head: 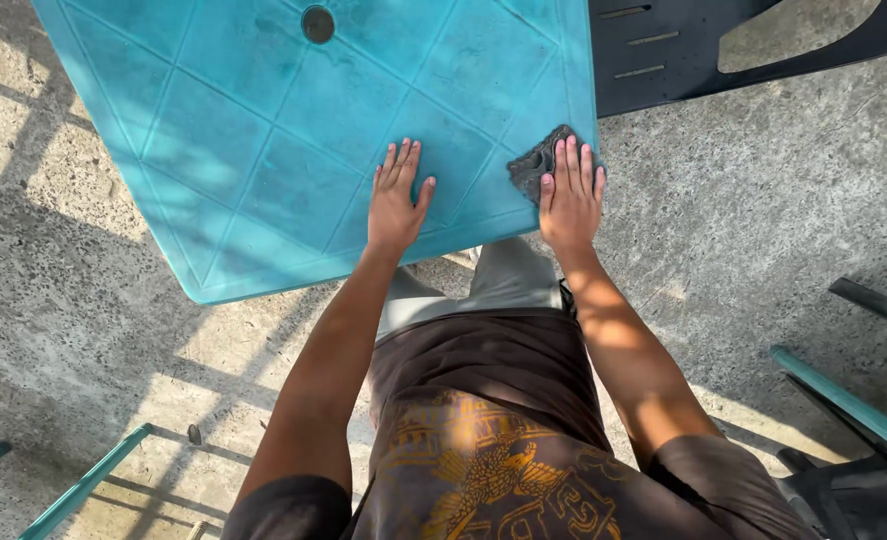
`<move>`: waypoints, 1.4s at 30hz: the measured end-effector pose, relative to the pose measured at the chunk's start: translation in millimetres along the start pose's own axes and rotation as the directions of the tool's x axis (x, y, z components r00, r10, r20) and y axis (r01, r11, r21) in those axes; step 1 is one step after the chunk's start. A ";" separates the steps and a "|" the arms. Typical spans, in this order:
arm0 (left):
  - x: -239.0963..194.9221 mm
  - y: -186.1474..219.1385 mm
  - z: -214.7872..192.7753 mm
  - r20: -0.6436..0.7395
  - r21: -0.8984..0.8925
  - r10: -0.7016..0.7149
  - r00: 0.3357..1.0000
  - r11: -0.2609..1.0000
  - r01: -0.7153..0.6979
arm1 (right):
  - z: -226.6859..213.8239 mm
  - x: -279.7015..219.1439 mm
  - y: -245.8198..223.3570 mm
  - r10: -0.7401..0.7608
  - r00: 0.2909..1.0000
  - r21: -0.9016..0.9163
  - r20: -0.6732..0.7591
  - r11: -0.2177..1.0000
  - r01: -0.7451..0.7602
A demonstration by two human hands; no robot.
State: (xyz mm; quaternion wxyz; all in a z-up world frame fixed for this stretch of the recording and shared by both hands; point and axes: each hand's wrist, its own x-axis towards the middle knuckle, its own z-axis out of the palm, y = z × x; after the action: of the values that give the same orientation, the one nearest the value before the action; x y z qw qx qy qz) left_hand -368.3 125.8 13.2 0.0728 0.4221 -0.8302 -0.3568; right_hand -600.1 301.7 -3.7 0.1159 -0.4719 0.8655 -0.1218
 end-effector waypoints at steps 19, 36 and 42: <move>26.7 -9.9 9.4 -0.166 -0.339 -0.174 0.971 0.934 0.109 | 20.7 259.3 -55.2 -0.245 0.960 0.060 0.134 0.969 0.238; 7.5 -33.9 -64.2 -0.224 -0.369 -0.146 0.964 0.928 0.054 | 26.8 101.0 -49.8 -0.101 0.989 -0.014 0.103 0.995 0.104; -16.6 -112.9 -116.6 -0.379 -0.336 -0.186 0.906 0.940 0.053 | 55.4 69.8 -102.5 0.046 0.999 0.072 -0.018 0.996 -0.045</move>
State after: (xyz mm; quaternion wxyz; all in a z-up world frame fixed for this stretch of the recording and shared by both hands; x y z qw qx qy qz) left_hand -235.4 32.5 28.1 0.2880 0.5202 -0.7006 -0.3944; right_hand -538.6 183.2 -29.1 0.1271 -0.4465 0.8721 -0.1546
